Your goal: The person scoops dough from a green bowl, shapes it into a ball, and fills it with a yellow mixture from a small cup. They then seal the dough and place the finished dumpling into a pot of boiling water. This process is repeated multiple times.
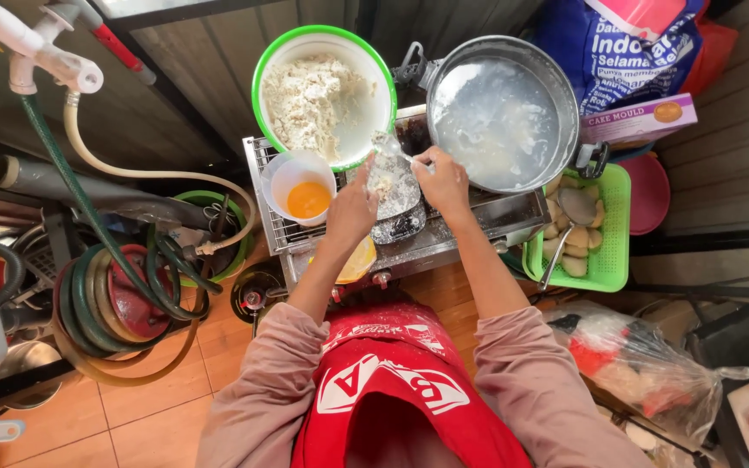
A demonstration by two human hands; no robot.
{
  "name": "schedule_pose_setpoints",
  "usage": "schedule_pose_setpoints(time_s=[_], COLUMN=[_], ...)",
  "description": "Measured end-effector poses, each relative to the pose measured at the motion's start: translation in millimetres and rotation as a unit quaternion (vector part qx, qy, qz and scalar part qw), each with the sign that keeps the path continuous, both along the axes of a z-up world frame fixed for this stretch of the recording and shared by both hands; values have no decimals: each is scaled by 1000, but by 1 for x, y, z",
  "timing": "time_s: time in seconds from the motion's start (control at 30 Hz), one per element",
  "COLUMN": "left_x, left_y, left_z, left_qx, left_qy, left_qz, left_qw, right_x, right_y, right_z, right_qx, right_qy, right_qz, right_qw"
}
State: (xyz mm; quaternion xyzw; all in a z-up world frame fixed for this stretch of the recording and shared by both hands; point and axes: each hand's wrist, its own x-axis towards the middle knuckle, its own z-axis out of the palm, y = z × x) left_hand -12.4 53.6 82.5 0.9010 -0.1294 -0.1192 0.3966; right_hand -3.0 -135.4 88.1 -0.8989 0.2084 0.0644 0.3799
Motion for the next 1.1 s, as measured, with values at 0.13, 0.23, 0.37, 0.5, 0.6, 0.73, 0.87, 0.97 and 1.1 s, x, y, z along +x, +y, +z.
schedule_pose_setpoints(time_s=[0.13,0.23,0.37,0.5,0.6,0.73,0.87,0.97,1.1], left_x=[-1,0,5,5,5,3,1,1,4], left_y=[-26,-38,-43,-47,-57,-64,-66,-65,-66], left_z=[-23,-44,-60,-80,-99,-110,-99,-98,-94], left_qx=[84,96,144,185,231,251,248,241,196], left_qy=[78,96,132,135,135,129,145,154,176], left_qz=[-55,-79,-87,-77,-71,-75,-68,-66,-53], left_qw=[992,988,977,970,961,956,955,956,963], right_x=[-5,-13,-20,-26,-31,-37,-41,-47,-49], right_y=[0,-3,-14,-22,-27,-35,-42,-44,-49], right_z=[-21,-33,-58,-81,-88,-92,-94,-94,-77], right_qx=[-59,-79,-108,-124,-134,-130,-114,-109,-125], right_qy=[-30,-30,-42,-46,-40,-28,-30,-26,-21], right_qz=[50,59,85,101,106,93,77,65,67], right_qw=[997,995,990,986,984,987,990,992,990])
